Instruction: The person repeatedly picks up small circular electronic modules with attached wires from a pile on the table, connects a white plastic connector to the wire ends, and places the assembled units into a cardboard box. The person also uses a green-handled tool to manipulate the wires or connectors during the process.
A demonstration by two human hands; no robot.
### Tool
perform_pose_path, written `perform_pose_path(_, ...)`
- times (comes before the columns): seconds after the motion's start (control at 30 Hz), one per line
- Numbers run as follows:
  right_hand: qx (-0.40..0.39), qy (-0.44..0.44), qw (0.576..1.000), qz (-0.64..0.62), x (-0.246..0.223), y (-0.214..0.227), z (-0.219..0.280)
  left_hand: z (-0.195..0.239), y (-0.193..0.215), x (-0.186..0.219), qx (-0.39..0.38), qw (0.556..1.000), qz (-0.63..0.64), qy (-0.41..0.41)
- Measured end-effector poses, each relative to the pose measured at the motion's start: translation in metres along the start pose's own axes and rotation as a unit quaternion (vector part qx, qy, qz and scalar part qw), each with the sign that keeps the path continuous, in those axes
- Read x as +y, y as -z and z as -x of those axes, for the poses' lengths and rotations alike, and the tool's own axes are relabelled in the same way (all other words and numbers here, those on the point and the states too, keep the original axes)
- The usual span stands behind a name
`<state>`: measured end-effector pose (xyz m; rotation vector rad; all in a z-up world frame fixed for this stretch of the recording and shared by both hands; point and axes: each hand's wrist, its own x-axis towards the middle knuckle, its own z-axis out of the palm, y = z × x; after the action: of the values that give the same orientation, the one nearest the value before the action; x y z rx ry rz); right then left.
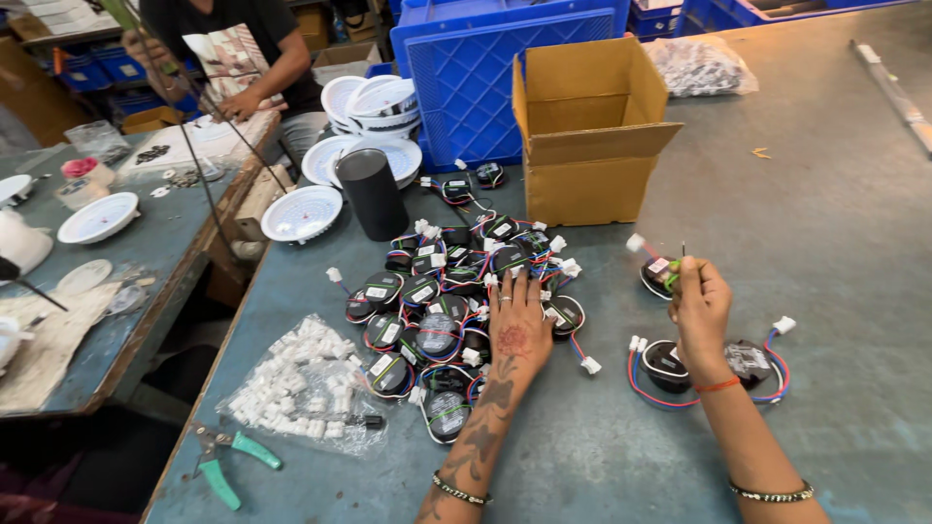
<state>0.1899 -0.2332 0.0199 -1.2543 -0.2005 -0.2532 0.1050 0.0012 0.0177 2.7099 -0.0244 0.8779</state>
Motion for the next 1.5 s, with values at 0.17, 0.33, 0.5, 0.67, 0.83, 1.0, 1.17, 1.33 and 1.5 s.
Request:
perform_pose_path(0.17,-0.057,-0.025,0.998,0.019,0.007,-0.012,0.009,0.021,-0.003,-0.009,0.004,0.998,0.003,-0.055)
perform_pose_path(0.33,-0.097,-0.008,0.994,0.049,0.003,-0.023,0.019,0.043,0.021,-0.002,0.037,0.996,0.082,-0.009)
perform_pose_path(0.5,-0.167,-0.007,0.981,0.1,0.004,-0.041,0.04,0.055,0.037,0.006,0.054,0.825,0.503,0.254)
perform_pose_path(0.67,-0.273,-0.057,0.945,0.168,0.014,-0.063,0.071,0.08,0.037,0.001,0.013,0.504,0.808,0.306)
perform_pose_path(0.83,-0.314,-0.046,0.932,0.176,0.017,-0.069,0.079,0.093,0.032,-0.004,0.021,0.441,0.82,0.365)
perform_pose_path(1.0,-0.353,0.038,0.909,0.22,0.007,-0.073,0.081,0.094,0.029,-0.003,0.005,0.463,0.815,0.35)
perform_pose_path(1.17,-0.368,0.213,0.854,0.301,-0.006,-0.08,0.095,0.101,0.02,0.005,-0.007,0.507,0.812,0.287)
perform_pose_path(1.33,-0.341,0.287,0.819,0.361,-0.017,-0.083,0.099,0.102,0.014,0.012,-0.004,0.538,0.799,0.27)
perform_pose_path(1.5,-0.32,0.341,0.78,0.417,-0.013,-0.08,0.1,0.105,0.014,0.015,-0.02,0.638,0.722,0.267)
